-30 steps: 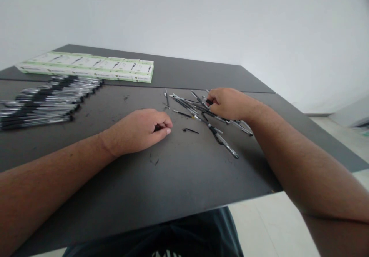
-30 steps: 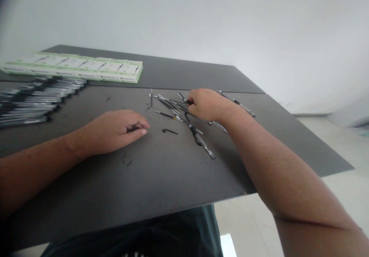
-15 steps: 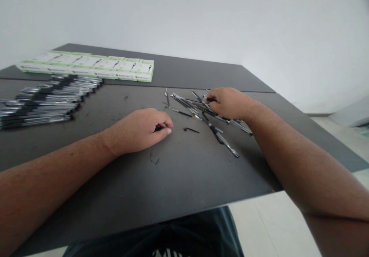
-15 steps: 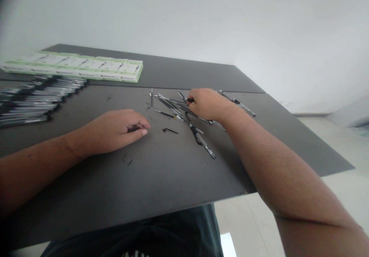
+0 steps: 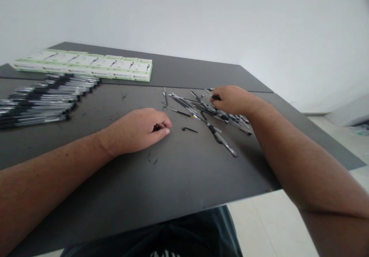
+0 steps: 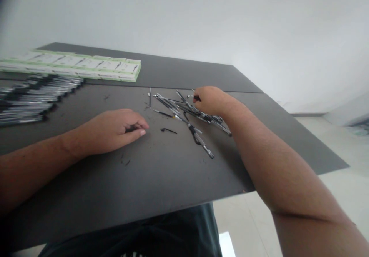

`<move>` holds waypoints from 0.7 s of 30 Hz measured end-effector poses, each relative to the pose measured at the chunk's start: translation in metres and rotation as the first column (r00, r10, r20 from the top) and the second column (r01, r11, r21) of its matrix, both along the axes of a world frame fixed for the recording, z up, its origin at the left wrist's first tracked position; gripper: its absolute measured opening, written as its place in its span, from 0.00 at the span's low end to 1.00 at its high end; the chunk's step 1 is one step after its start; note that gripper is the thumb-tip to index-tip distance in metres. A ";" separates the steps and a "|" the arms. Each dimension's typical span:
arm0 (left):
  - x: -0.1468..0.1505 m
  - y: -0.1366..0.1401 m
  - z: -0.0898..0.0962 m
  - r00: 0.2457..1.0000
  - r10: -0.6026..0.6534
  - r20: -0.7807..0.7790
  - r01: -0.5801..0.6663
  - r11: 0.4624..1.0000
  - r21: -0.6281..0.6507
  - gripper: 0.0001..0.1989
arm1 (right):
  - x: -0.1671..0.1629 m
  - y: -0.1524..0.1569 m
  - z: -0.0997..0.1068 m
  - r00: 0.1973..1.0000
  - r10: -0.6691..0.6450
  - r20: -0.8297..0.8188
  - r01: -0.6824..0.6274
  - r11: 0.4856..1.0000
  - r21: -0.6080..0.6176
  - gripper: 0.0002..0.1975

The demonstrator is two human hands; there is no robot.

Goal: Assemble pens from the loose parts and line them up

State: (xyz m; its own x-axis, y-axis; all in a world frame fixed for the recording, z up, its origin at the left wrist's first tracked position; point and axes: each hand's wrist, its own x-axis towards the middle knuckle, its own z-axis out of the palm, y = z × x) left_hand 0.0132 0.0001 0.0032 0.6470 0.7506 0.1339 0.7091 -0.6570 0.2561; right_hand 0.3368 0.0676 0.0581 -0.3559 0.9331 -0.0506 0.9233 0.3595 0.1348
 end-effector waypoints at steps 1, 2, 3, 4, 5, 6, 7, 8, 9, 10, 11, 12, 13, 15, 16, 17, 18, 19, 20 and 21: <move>0.000 0.000 0.000 1.000 0.002 -0.005 -0.002 1.000 -0.003 0.17 | 0.001 0.001 0.000 1.000 -0.001 0.011 0.001 1.000 -0.012 0.15; 0.001 0.000 0.000 1.000 0.004 -0.009 -0.005 1.000 -0.006 0.17 | 0.001 0.001 0.001 1.000 -0.004 0.017 0.004 1.000 -0.019 0.14; 0.001 0.000 0.000 1.000 0.006 -0.011 -0.007 1.000 -0.008 0.17 | 0.002 0.001 0.001 1.000 -0.009 0.019 0.009 1.000 -0.025 0.14; 0.001 0.000 0.000 1.000 0.008 -0.009 -0.008 1.000 -0.009 0.17 | 0.003 0.001 0.002 1.000 -0.014 0.019 0.014 0.999 -0.033 0.14; 0.001 0.000 0.000 1.000 0.007 -0.007 -0.008 1.000 -0.009 0.17 | 0.003 0.002 0.002 1.000 -0.019 0.016 0.020 0.999 -0.041 0.14; 0.001 0.000 0.000 1.000 0.006 -0.007 -0.006 1.000 -0.007 0.17 | 0.004 0.002 0.002 1.000 -0.022 0.014 0.023 0.999 -0.049 0.13; 0.001 0.001 0.000 1.000 0.003 -0.007 -0.004 1.000 -0.007 0.18 | 0.005 0.003 0.002 1.000 -0.024 0.013 0.024 0.998 -0.055 0.13; 0.001 0.001 -0.001 1.000 0.001 -0.008 -0.001 1.000 -0.006 0.18 | 0.006 0.003 0.003 1.000 -0.022 0.015 0.023 0.998 -0.061 0.14; 0.000 0.001 -0.001 1.000 -0.001 -0.011 0.001 1.000 -0.007 0.18 | 0.007 0.004 0.003 1.000 -0.021 0.020 0.022 0.998 -0.066 0.14; 0.000 0.002 -0.001 1.000 -0.002 -0.015 0.002 1.000 -0.008 0.18 | 0.008 0.004 0.003 0.999 -0.018 0.027 0.020 0.997 -0.070 0.14; 0.000 0.002 -0.001 1.000 -0.005 -0.017 0.004 1.000 -0.007 0.18 | 0.009 0.005 0.004 0.999 -0.016 0.036 0.019 0.997 -0.072 0.15; 0.000 0.002 -0.001 1.000 -0.007 -0.017 0.007 1.000 -0.006 0.18 | 0.009 0.005 0.004 0.999 -0.014 0.048 0.018 0.997 -0.071 0.15; 0.000 0.002 0.000 1.000 -0.008 -0.017 0.008 1.000 -0.005 0.18 | 0.010 0.005 0.005 0.998 -0.014 0.061 0.018 0.997 -0.070 0.16; 0.000 0.002 0.000 1.000 -0.006 -0.016 0.006 1.000 -0.007 0.19 | 0.010 0.005 0.006 0.996 -0.014 0.086 0.021 0.997 -0.076 0.15; 0.000 0.002 0.000 1.000 -0.005 -0.016 0.005 1.000 -0.010 0.19 | 0.010 0.004 0.007 0.995 -0.012 0.100 0.021 0.996 -0.091 0.15; 0.000 0.002 0.001 1.000 -0.003 -0.017 0.002 1.000 -0.013 0.19 | 0.010 0.004 0.007 0.994 -0.008 0.110 0.021 0.994 -0.112 0.14; 0.001 0.001 0.001 1.000 0.001 -0.019 -0.001 1.000 -0.016 0.19 | 0.010 0.004 0.007 0.993 -0.007 0.117 0.023 0.990 -0.137 0.12; 0.001 0.001 0.001 1.000 0.003 -0.021 -0.004 1.000 -0.017 0.19 | 0.010 0.004 0.007 0.993 -0.005 0.121 0.024 0.987 -0.159 0.11; 0.001 0.002 0.001 1.000 0.003 -0.025 -0.004 1.000 -0.019 0.19 | 0.010 0.004 0.007 0.992 -0.004 0.124 0.026 0.984 -0.174 0.11; 0.000 0.002 0.001 1.000 0.003 -0.030 -0.003 1.000 -0.020 0.19 | 0.010 0.004 0.007 0.992 -0.003 0.126 0.026 0.983 -0.181 0.10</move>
State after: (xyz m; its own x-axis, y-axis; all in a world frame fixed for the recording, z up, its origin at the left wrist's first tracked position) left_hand 0.0136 0.0019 0.0043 0.6483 0.7549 0.0993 0.7187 -0.6498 0.2475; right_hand 0.3471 0.0715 0.0652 -0.3223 0.9094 -0.2628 0.9089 0.3749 0.1827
